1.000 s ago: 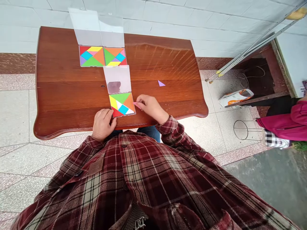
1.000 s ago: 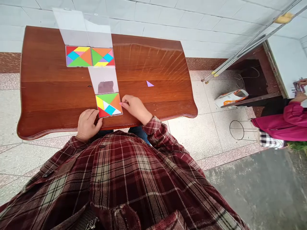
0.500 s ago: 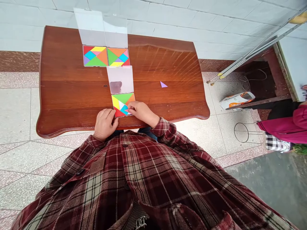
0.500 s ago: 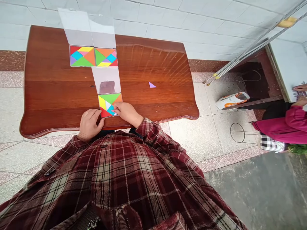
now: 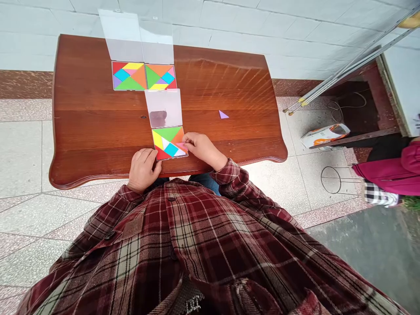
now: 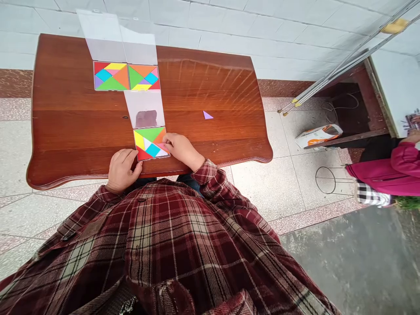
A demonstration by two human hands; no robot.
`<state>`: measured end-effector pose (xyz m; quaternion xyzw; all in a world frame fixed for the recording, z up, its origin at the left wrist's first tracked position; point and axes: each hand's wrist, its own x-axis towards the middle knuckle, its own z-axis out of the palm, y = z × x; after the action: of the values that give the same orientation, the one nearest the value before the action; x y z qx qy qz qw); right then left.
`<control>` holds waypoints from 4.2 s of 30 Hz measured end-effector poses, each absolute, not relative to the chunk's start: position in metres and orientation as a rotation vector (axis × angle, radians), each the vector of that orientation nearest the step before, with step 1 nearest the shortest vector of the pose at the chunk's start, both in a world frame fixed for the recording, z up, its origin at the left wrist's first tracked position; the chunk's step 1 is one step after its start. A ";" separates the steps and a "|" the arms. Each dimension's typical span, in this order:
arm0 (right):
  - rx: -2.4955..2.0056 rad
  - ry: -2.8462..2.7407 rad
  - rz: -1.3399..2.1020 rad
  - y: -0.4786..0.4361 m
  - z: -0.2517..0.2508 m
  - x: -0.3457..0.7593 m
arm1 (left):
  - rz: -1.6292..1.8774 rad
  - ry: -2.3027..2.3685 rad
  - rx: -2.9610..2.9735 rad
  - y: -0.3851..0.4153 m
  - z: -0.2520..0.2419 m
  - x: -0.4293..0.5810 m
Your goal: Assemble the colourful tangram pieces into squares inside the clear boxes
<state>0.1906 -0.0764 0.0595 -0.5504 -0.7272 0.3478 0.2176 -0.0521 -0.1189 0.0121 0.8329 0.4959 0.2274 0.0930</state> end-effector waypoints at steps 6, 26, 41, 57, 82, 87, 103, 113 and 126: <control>-1.463 -2.116 0.953 -0.085 0.061 0.189 | 0.667 1.457 2.451 -0.119 0.012 -0.053; -1.512 -2.334 0.965 -0.080 0.060 0.183 | 0.655 1.461 2.446 -0.119 0.014 -0.052; -1.518 -2.324 0.881 -0.083 0.063 0.187 | 0.639 1.462 2.429 -0.119 0.017 -0.051; -2.308 -1.628 0.435 0.016 0.031 0.323 | 0.667 1.471 2.479 -0.120 0.013 -0.052; -2.083 -1.689 0.763 0.017 0.050 0.282 | 0.637 1.462 2.474 -0.122 0.011 -0.053; -1.617 -1.678 1.366 -0.020 0.060 0.199 | 0.638 1.459 2.439 -0.121 0.013 -0.052; -1.855 -2.543 0.718 -0.030 0.078 0.115 | 0.641 1.437 2.473 -0.121 0.011 -0.050; -1.905 -2.560 0.718 -0.027 0.078 0.108 | 0.671 1.444 2.519 -0.121 0.010 -0.050; -1.909 -2.475 0.755 -0.025 0.085 0.120 | 0.685 1.443 2.497 -0.121 0.011 -0.049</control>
<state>0.1199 -0.0253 0.0850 -0.5933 -0.7692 0.2345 -0.0368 -0.0492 -0.1210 0.0107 0.8390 0.4849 0.2303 0.0886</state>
